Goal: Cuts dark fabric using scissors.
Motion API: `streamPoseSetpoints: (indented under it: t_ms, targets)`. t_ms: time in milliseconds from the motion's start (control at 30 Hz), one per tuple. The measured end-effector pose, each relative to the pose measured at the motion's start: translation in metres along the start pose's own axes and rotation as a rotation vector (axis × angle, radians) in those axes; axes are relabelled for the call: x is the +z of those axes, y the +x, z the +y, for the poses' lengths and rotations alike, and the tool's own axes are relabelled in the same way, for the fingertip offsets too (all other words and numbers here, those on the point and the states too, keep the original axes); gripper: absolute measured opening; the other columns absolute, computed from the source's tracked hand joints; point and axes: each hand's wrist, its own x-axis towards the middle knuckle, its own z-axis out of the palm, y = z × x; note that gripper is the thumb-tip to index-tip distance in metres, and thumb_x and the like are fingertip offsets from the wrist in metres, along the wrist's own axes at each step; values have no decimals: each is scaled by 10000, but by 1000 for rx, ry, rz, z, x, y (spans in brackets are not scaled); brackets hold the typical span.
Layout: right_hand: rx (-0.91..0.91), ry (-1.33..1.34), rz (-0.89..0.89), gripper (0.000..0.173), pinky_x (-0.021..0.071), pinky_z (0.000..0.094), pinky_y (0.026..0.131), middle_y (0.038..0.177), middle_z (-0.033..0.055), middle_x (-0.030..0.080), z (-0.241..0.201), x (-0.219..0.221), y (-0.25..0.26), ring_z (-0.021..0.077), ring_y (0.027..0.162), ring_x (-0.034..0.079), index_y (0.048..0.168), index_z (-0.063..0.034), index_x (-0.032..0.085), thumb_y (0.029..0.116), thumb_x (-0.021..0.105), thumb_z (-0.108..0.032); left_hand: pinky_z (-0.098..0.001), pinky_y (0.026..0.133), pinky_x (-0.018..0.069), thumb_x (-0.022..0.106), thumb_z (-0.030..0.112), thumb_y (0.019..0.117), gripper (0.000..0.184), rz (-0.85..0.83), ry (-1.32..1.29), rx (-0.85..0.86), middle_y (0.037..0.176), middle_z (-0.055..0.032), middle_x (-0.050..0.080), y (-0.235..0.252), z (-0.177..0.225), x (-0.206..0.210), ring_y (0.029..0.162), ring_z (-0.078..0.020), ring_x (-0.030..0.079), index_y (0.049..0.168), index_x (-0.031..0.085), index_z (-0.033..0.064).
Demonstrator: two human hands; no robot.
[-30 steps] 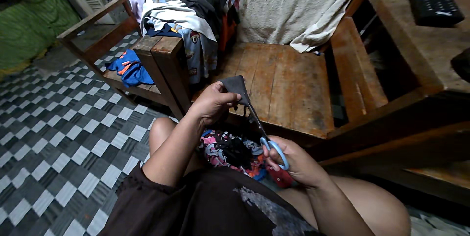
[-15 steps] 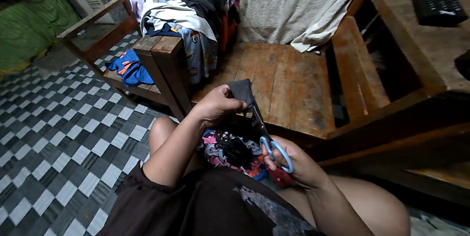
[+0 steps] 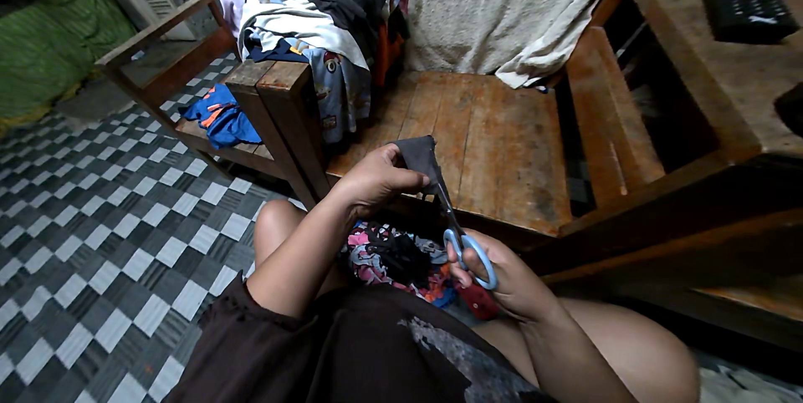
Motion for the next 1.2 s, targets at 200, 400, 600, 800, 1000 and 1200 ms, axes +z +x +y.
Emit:
streamPoseSetpoints:
  t_ms: [200, 400, 600, 800, 1000, 1200]
  targets:
    - [14, -20, 61, 241, 438, 100, 511, 601, -157, 550, -2, 4, -1, -56, 505, 513, 889, -211, 593, 935, 690, -426, -269, 767, 568, 589, -129, 903, 339, 42, 6, 30, 940, -42, 666, 0, -1, 0, 810, -88, 656, 1199, 527, 23]
    - [28, 2, 69, 204, 441, 99, 512, 602, -152, 562, -2, 4, 0, -54, 504, 518, 882, -203, 603, 944, 686, -378, -276, 757, 564, 590, -165, 874, 498, 143, -51, 90, 1017, -56, 650, 2, -8, -1, 820, -101, 651, 1275, 425, 81]
    - [35, 65, 41, 327, 459, 112, 526, 618, -129, 580, -1, 4, 0, -35, 522, 541, 894, -190, 615, 872, 758, -483, -292, 815, 565, 581, -188, 857, 541, 75, -79, 118, 1075, -55, 640, -1, -12, 2, 903, -115, 660, 1280, 406, 102]
    - [-16, 106, 46, 386, 461, 111, 540, 639, -134, 583, 0, 4, 0, -42, 537, 536, 910, -191, 631, 843, 760, -548, -281, 812, 576, 633, -156, 839, 582, 36, -8, 81, 1039, -52, 653, -4, -15, 11, 869, -98, 672, 1312, 402, 91]
    - [-33, 92, 82, 341, 453, 107, 542, 635, -132, 577, -1, 7, -1, -43, 540, 532, 916, -182, 617, 887, 736, -501, -268, 811, 575, 654, -134, 841, 589, 10, 44, 79, 1084, -64, 650, -3, -16, 14, 864, -90, 667, 1334, 404, 72]
    - [-4, 77, 138, 155, 450, 98, 526, 618, -134, 560, -3, 11, -1, -47, 515, 519, 901, -173, 594, 970, 645, -302, -284, 792, 579, 642, -141, 846, 556, 8, 46, 72, 1050, -57, 651, -3, -14, 15, 845, -96, 667, 1300, 414, 84]
